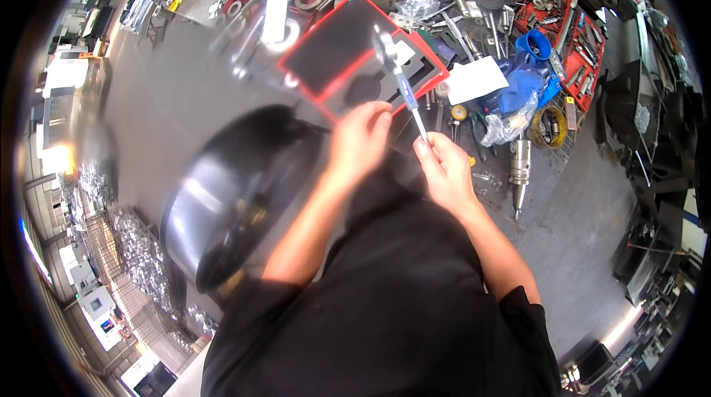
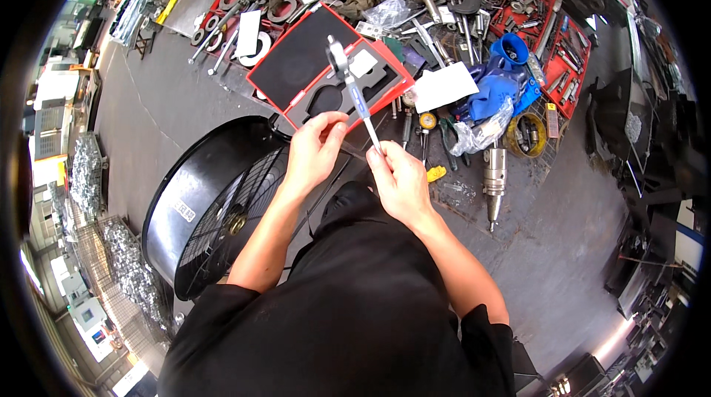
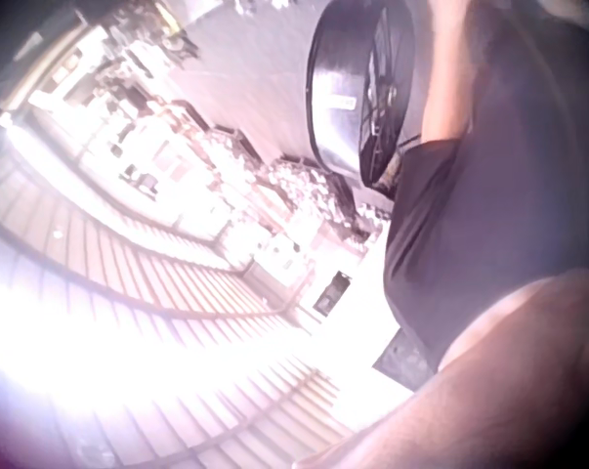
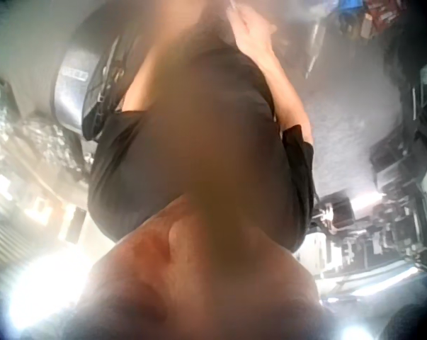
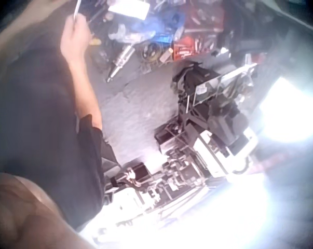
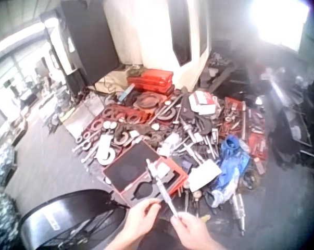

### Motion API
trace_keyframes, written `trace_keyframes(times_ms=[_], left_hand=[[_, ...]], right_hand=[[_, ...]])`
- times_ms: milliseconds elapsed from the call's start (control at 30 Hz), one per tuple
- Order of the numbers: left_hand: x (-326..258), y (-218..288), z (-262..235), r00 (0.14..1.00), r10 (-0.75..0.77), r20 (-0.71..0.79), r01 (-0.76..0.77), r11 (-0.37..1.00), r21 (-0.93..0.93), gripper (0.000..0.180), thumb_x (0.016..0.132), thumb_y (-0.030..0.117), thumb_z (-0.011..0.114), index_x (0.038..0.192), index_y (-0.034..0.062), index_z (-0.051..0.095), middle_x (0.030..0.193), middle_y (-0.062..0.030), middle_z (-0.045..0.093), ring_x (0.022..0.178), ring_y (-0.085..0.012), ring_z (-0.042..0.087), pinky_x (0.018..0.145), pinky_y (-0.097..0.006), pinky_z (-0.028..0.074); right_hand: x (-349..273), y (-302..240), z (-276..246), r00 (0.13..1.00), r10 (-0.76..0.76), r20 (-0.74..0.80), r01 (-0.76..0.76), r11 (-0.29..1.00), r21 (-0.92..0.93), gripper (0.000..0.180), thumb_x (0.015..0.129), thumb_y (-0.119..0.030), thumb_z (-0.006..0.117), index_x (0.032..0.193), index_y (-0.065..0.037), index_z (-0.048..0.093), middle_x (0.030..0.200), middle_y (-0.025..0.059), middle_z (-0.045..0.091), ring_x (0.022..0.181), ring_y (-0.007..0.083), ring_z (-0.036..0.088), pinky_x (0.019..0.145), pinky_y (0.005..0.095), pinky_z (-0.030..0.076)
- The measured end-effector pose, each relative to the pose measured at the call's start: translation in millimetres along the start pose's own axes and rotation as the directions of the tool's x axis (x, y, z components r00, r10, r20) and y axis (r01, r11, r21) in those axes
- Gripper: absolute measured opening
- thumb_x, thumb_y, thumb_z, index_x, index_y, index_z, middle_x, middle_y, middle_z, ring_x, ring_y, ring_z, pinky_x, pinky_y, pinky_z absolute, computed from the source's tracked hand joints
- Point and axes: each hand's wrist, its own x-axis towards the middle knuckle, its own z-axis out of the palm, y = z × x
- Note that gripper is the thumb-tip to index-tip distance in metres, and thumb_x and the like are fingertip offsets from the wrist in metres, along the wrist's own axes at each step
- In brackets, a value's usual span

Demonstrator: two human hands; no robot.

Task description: The person opens a red plastic case and removes a dial indicator and a mounting bracket from their plastic packaging. They then assemble the dial indicator by attaching the bracket to the stem of the gauge.

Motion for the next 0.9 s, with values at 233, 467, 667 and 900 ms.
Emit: trace_keyframes(times_ms=[233, 467, 667, 900], left_hand=[[74.8, -19.0, 4.8, 0.931, 0.333, -0.152, -0.218, 0.838, 0.500, 0.018, 0.088, 0.011, 0.071, 0.105, 0.0047, 0.073, 0.103, -0.0131, 0.071, 0.096, -0.0343, 0.066, 0.088, -0.042, 0.052], [119.1, -15.2, 17.4, 0.957, 0.284, -0.062, -0.207, 0.814, 0.543, 0.024, 0.085, 0.017, 0.075, 0.106, 0.0055, 0.073, 0.103, -0.0122, 0.069, 0.097, -0.0328, 0.066, 0.086, -0.042, 0.053], [144.2, 3.8, 29.7, 0.973, 0.207, 0.099, -0.219, 0.707, 0.673, 0.029, 0.081, 0.024, 0.078, 0.101, 0.0031, 0.073, 0.104, -0.0150, 0.069, 0.097, -0.0338, 0.068, 0.086, -0.042, 0.056], [172.7, 40.1, 28.3, 0.918, 0.040, 0.395, -0.341, 0.586, 0.735, 0.021, 0.076, 0.014, 0.070, 0.092, 0.0011, 0.073, 0.093, -0.0207, 0.074, 0.092, -0.0338, 0.074, 0.081, -0.042, 0.059]], right_hand=[[19.3, 9.1, 9.9, 0.981, 0.141, -0.133, -0.104, 0.962, 0.253, 0.023, 0.105, -0.023, 0.060, 0.098, -0.001, 0.065, 0.063, -0.0059, 0.049, 0.055, 0.0008, 0.041, 0.048, 0.0242, 0.033], [16.3, 28.6, -6.0, 0.931, 0.097, -0.353, -0.124, 0.991, -0.056, 0.027, 0.105, -0.025, 0.060, 0.102, 0.001, 0.067, 0.059, -0.0029, 0.052, 0.054, 0.0041, 0.044, 0.050, 0.0260, 0.036], [14.1, 27.8, -6.7, 0.887, 0.202, -0.416, -0.197, 0.979, 0.054, 0.026, 0.104, -0.023, 0.060, 0.103, 0.001, 0.068, 0.061, 0.0000, 0.055, 0.057, 0.0047, 0.047, 0.054, 0.0274, 0.040], [7.4, 41.2, -7.6, 0.854, 0.197, -0.482, -0.237, 0.971, -0.023, 0.023, 0.103, -0.021, 0.062, 0.106, 0.001, 0.068, 0.064, -0.0074, 0.048, 0.059, 0.0007, 0.038, 0.051, 0.0236, 0.031]])
